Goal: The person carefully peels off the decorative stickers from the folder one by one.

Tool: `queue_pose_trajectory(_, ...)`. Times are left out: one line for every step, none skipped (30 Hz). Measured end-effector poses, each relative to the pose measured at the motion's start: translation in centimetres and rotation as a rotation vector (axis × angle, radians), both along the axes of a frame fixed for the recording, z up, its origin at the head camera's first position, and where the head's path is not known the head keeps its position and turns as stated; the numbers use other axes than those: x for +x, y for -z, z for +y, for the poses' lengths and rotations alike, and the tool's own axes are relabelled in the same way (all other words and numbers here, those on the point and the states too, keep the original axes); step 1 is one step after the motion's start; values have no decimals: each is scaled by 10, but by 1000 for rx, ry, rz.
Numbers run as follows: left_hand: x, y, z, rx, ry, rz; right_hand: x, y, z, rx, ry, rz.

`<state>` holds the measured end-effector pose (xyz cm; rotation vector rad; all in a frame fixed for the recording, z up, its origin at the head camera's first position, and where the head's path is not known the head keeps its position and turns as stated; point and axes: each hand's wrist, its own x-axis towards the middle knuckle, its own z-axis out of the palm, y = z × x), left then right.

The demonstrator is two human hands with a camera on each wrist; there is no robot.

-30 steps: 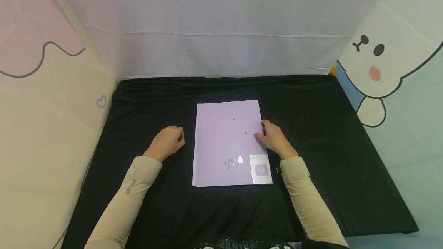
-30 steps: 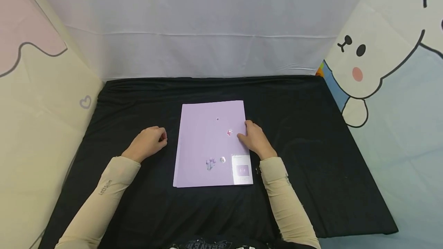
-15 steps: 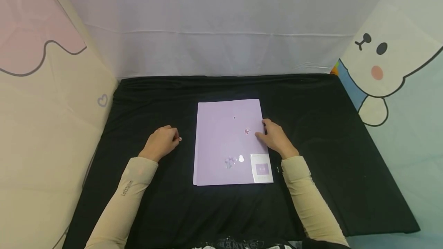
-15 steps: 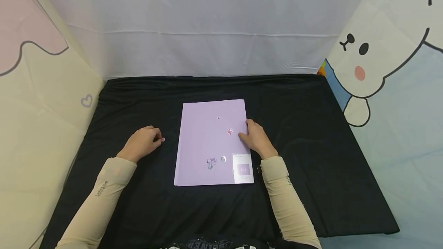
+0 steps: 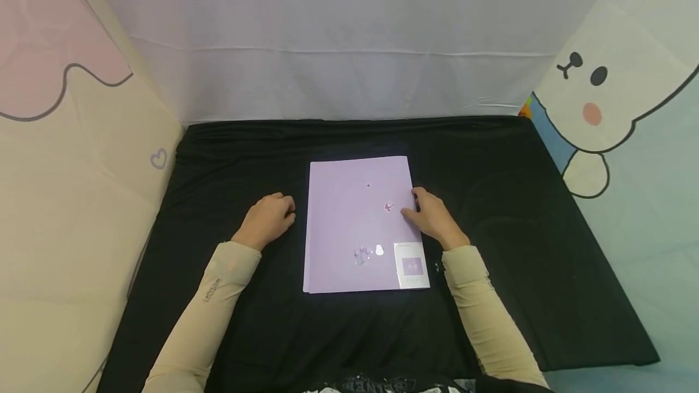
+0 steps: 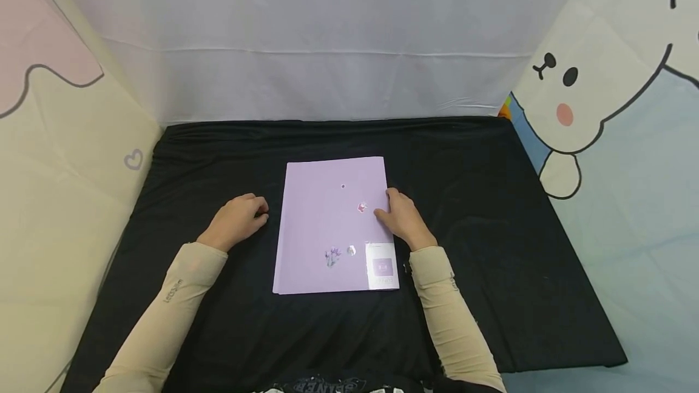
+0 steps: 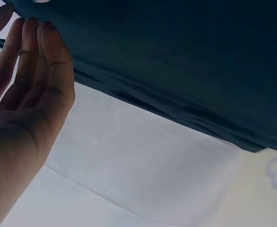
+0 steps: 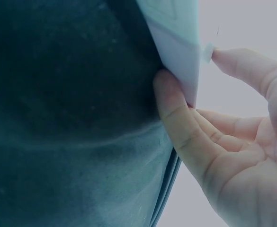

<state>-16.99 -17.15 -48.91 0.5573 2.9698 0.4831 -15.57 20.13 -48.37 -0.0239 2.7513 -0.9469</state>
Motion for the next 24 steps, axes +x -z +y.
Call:
queue_pose_trajectory(-1, -1, 5, 2, 8, 0, 0, 0, 0, -2, -1, -1)
queue_pose_trajectory(-3, -2, 11, 2, 16, 4, 0, 1, 1, -3, -3, -2)
queue_pose_trajectory(-4, -2, 17, 4, 27, 10, 0, 1, 1, -3, -4, -3)
queue_pose_trajectory(-6, -3, 23, 5, 36, 13, -1, 1, 1, -4, -4, -3)
queue_pose_trajectory(-8, -3, 29, 6, 47, 23, -1, 1, 1, -4, -2, -3)
queue_pose_trajectory(-10, -4, 35, 8, 58, 30, -1, 1, 2, -5, 0, -2)
queue_pose_trajectory(-12, -4, 41, 8, 72, 39, -1, 1, 2, -7, 2, -1)
queue_pose_trajectory(-14, -4, 48, 5, 86, 47, -2, 1, 2, -9, 3, 1)
queue_pose_trajectory(-16, -5, 54, 6, 97, 52, -2, 1, 2, -10, 4, 2)
queue_pose_trajectory(-18, -6, 61, 6, 109, 54, -2, 1, 2, -9, 4, 4)
queue_pose_trajectory(-21, -7, 68, 6, 123, 57, -2, 1, 2, -9, 5, 8)
queue_pose_trajectory(-23, -7, 74, 4, 136, 55, -2, 1, 3, -9, 5, 9)
queue_pose_trajectory(-25, -8, 81, 4, 151, 50, -2, 1, 3, -11, 4, 9)
queue_pose_trajectory(-26, -8, 87, 5, 162, 43, -2, 1, 3, -13, 5, 8)
queue_pose_trajectory(-28, -8, 93, 9, 175, 39, -2, 1, 3, -14, 6, 7)
queue_pose_trajectory(-29, -9, 99, 9, 191, 41, -1, 1, 3, -17, 8, 6)
queue_pose_trajectory(-30, -8, 104, 10, 203, 43, -1, 1, 2, -21, 11, 6)
queue_pose_trajectory(-31, -8, 109, 15, 214, 43, -1, 1, 2, -24, 13, 4)
queue_pose_trajectory(-32, -8, 114, 20, 224, 42, -1, 1, 2, -25, 15, 3)
queue_pose_trajectory(-32, -8, 119, 21, 234, 45, -1, 1, 2, -24, 17, 3)
queue_pose_trajectory(-33, -9, 124, 24, 248, 51, -1, 1, 2, -24, 18, 4)
queue_pose_trajectory(-33, -8, 128, 22, 260, 57, -1, 1, 2, -23, 19, 5)
queue_pose_trajectory(-34, -8, 133, 16, 272, 60, -1, 1, 2, -22, 19, 5)
queue_pose_trajectory(-34, -8, 137, 12, 285, 63, 0, 1, 3, -21, 18, 5)
